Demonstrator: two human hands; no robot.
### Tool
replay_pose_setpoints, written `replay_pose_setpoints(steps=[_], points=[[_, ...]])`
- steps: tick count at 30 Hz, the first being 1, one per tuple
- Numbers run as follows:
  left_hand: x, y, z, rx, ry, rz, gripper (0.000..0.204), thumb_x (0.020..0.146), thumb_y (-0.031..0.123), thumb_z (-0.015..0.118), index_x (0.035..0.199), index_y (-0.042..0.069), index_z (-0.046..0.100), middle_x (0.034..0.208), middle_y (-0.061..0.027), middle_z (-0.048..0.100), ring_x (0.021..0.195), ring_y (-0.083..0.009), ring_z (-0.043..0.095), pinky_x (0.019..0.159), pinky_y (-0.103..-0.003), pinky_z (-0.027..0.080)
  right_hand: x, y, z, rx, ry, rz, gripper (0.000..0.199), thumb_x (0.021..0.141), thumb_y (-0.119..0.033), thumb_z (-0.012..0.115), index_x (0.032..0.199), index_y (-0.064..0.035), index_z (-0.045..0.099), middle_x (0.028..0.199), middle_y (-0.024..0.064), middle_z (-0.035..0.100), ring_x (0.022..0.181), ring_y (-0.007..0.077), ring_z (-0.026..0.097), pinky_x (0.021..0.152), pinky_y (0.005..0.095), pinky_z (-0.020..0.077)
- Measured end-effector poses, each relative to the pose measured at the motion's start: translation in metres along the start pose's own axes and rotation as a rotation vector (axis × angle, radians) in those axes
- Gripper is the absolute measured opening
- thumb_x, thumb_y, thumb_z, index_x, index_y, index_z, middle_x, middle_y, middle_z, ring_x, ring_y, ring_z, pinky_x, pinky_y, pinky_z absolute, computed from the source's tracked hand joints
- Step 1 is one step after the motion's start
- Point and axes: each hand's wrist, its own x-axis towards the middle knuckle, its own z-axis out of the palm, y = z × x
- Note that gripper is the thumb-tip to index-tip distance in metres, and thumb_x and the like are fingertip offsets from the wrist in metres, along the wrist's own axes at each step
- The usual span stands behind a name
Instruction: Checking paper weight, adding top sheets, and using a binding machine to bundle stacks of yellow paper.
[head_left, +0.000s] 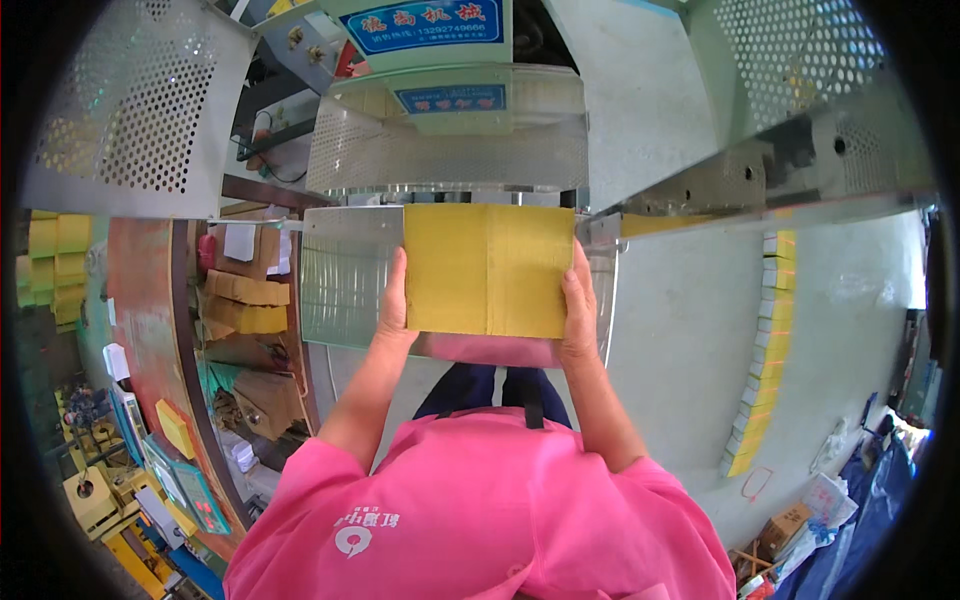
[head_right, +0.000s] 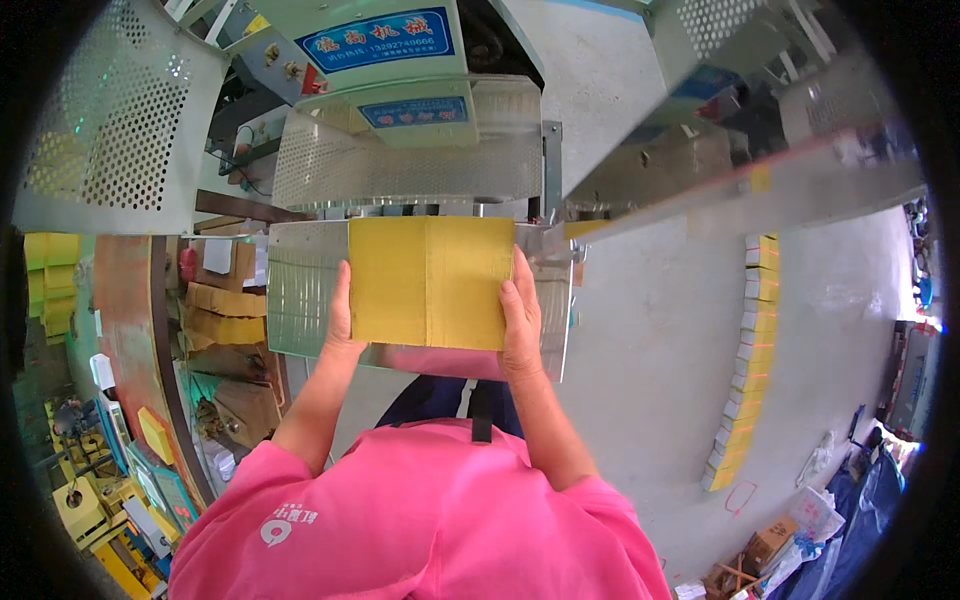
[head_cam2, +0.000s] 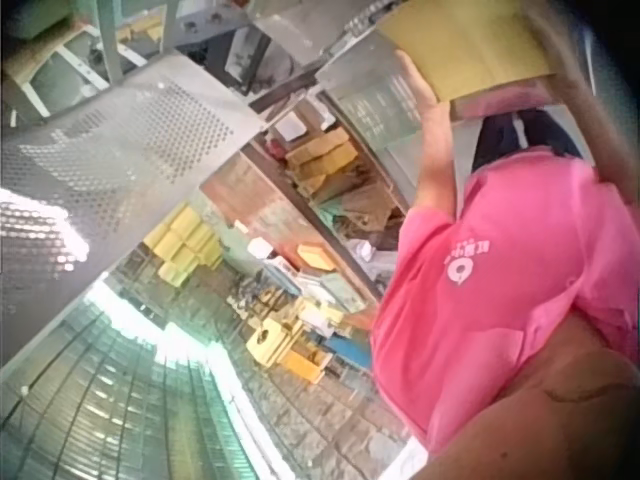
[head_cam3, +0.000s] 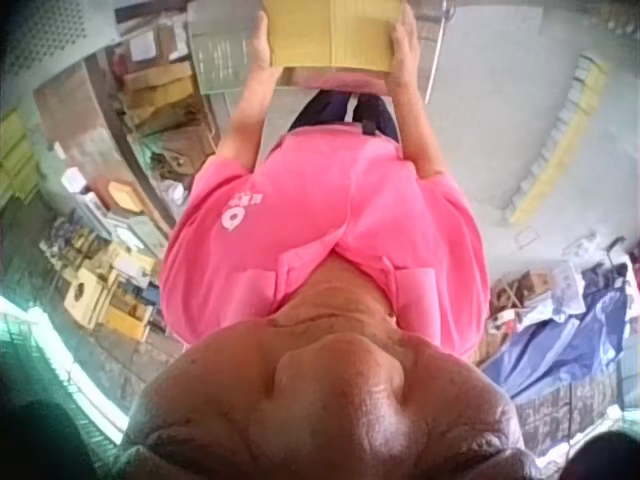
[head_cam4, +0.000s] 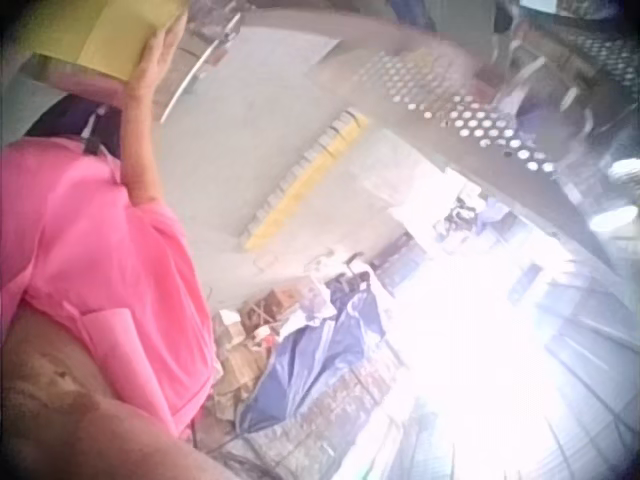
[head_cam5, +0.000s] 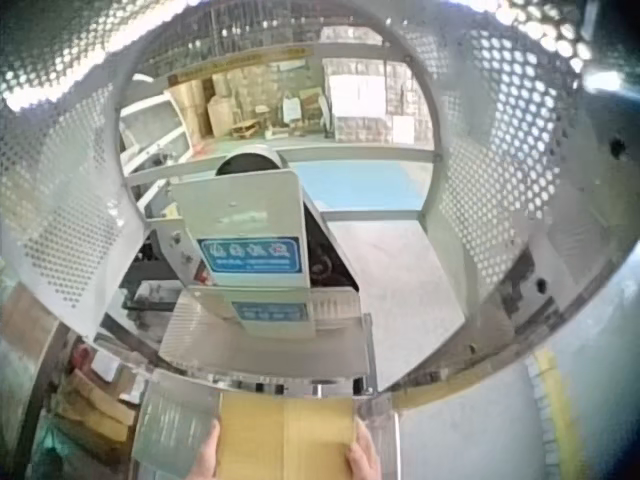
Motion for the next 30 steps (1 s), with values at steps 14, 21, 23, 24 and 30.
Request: replay_pose_setpoints(steps=[14,21,23,24,30], points=[[0.096,0.054,0.036,0.175,-0.176,0.003,0.066,0.093,0.048,0.058,0.141,0.005,0.045,0.137,-0.0077,0.051,0.126,-0.0187,0.046,0.105,-0.033,0.036,0.087,-0.006,0.025,0.032,0.017,-0.062,0.066,0.093,-0.041,0.049,0.148,-0.007,0.034,0.144,0.0068,0.043,0.132,0.0209,0.04,0.109,0.0344,0.032],[0.089,0.062,0.039,0.197,-0.242,0.09,0.07,0.093,0.043,0.059,0.147,0.004,0.037,0.145,-0.0093,0.044,0.133,-0.0197,0.04,0.109,-0.033,0.032,0.102,-0.001,0.019,0.041,0.01,-0.007,0.066,0.093,-0.042,0.048,0.147,-0.0081,0.035,0.144,0.0067,0.043,0.134,0.022,0.039,0.11,0.0361,0.0303],[0.086,0.061,0.04,0.228,-0.261,0.082,0.069,0.093,0.04,0.059,0.148,0.005,0.035,0.147,-0.0091,0.041,0.134,-0.0196,0.039,0.109,-0.032,0.031,0.099,0.004,0.012,0.045,-0.001,-0.005,0.067,0.093,-0.043,0.048,0.148,-0.0081,0.034,0.144,0.0072,0.043,0.134,0.0221,0.038,0.111,0.0369,0.0294],[0.086,0.061,0.04,0.231,-0.251,0.091,0.069,0.093,0.04,0.059,0.148,0.005,0.035,0.147,-0.0091,0.041,0.134,-0.0196,0.039,0.109,-0.032,0.031,0.096,0.006,0.011,0.047,-0.034,-0.055,0.069,0.092,-0.046,0.048,0.148,-0.0081,0.034,0.145,0.0074,0.042,0.135,0.0223,0.037,0.112,0.0376,0.0281],[0.084,0.054,0.037,0.262,-0.157,0.064,0.067,0.092,0.038,0.062,0.145,0.004,0.039,0.136,-0.008,0.051,0.125,-0.0174,0.047,0.104,-0.031,0.036,0.097,0.002,0.01,-0.031,-0.17,-0.167,0.075,0.092,-0.054,0.048,0.148,-0.0061,0.033,0.146,0.0083,0.04,0.137,0.023,0.034,0.113,0.0383,0.0246]])
